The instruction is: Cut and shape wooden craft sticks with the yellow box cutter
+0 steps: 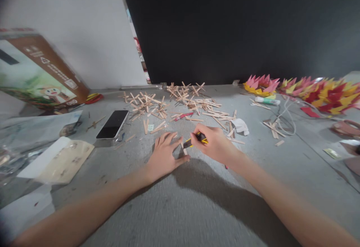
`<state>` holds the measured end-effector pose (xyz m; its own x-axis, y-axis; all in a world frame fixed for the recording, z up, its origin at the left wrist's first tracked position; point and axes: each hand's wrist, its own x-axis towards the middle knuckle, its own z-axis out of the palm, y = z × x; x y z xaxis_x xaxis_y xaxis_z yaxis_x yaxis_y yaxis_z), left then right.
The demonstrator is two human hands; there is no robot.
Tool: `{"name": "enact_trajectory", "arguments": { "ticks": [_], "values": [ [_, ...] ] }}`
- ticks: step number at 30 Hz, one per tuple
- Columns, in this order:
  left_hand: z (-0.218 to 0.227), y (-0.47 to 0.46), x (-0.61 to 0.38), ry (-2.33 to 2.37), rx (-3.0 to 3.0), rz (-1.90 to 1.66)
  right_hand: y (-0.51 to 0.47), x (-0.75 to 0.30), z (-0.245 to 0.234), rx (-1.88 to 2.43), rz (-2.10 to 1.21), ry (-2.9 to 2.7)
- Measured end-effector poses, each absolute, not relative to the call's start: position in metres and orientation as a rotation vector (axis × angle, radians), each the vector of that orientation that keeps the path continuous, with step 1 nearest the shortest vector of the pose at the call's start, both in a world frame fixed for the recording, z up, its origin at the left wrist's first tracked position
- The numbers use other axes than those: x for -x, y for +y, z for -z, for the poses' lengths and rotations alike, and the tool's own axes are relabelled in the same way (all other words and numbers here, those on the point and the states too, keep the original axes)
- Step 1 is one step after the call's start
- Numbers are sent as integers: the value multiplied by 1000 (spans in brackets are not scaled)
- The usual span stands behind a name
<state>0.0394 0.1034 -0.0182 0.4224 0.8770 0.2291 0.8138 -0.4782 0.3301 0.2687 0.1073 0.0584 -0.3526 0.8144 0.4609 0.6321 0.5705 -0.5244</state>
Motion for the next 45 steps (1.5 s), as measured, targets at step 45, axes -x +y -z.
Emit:
{"name": "enact_trajectory", "arguments": {
  "ticks": [45],
  "values": [
    [21,104,-39,1492,-2514,-597,109,-270,-59,1166,-389,-2091]
  ]
}}
